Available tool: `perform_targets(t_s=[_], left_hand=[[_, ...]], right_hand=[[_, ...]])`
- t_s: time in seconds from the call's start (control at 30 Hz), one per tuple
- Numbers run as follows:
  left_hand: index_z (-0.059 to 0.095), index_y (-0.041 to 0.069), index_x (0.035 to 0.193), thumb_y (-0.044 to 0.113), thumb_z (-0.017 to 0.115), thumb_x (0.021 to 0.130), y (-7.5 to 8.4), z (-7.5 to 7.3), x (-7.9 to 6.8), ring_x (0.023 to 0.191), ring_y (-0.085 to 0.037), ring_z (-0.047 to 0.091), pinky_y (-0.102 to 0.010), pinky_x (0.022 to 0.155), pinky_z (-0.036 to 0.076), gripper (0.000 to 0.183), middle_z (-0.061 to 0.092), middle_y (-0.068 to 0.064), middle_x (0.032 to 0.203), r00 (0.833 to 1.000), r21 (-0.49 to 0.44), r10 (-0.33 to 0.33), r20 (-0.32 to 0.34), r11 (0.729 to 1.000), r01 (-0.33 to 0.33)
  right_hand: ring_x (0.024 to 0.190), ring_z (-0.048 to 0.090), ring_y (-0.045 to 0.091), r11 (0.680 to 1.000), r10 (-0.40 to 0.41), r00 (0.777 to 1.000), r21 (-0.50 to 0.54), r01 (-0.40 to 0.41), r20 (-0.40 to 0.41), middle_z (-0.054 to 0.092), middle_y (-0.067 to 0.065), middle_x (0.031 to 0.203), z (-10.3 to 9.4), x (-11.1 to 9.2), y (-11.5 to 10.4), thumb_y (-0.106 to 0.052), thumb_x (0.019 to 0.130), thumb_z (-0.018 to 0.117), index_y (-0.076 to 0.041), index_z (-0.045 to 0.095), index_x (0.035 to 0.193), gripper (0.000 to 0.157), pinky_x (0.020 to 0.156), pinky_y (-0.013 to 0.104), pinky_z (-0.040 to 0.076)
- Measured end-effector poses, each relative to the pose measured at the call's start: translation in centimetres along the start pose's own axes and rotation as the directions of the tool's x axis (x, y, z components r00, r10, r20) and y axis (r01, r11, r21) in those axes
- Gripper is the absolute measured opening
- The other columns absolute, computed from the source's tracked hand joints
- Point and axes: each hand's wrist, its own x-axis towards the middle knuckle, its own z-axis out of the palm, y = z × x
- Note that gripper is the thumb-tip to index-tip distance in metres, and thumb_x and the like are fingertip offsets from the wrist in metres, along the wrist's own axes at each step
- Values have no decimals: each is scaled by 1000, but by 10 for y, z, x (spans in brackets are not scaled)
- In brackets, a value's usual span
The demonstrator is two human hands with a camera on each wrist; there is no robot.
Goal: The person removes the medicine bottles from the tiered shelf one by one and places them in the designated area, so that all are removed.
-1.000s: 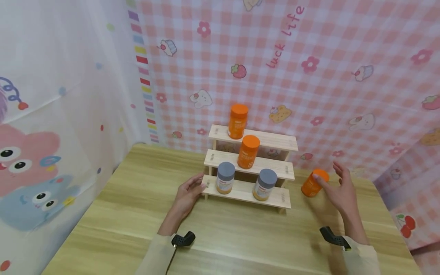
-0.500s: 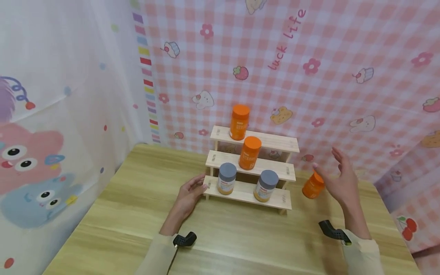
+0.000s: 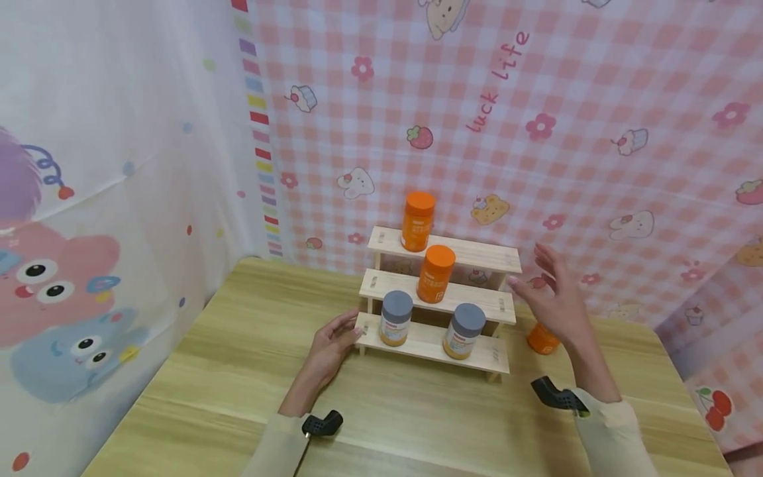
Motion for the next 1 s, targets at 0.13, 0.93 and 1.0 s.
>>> perform_targets(t_s=[0.13, 0.93, 1.0], left_hand=[[48, -2, 143, -1, 64, 93, 0, 2, -1, 104, -15, 59, -20, 79, 53, 53, 51, -22, 128, 1000, 9, -1, 0, 1000, 1], [48, -2, 142, 1, 66, 92, 3, 0, 3, 107, -15, 59, -21, 82, 54, 53, 53, -19, 125, 1000, 17, 16, -8, 1000, -15], [48, -2, 143, 1, 65, 93, 2, 1, 2, 106, -14, 59, -21, 82, 54, 53, 53, -18, 125, 1000, 12, 6, -2, 1000, -6]], right_hand=[[143, 31, 36, 998, -56, 998, 30, 55, 35, 30, 11, 160, 6, 7, -14, -33, 90, 74, -27, 24, 158, 84, 114, 59, 29], [142, 36, 37, 983, -110, 981, 163, 84, 159, 34, 14, 157, 41, 49, -54, -26, 92, 72, -17, 22, 157, 83, 114, 60, 29], [141, 37, 36, 983, -110, 981, 166, 83, 158, 35, 14, 157, 43, 50, -56, -24, 92, 72, -17, 23, 157, 82, 114, 59, 30]])
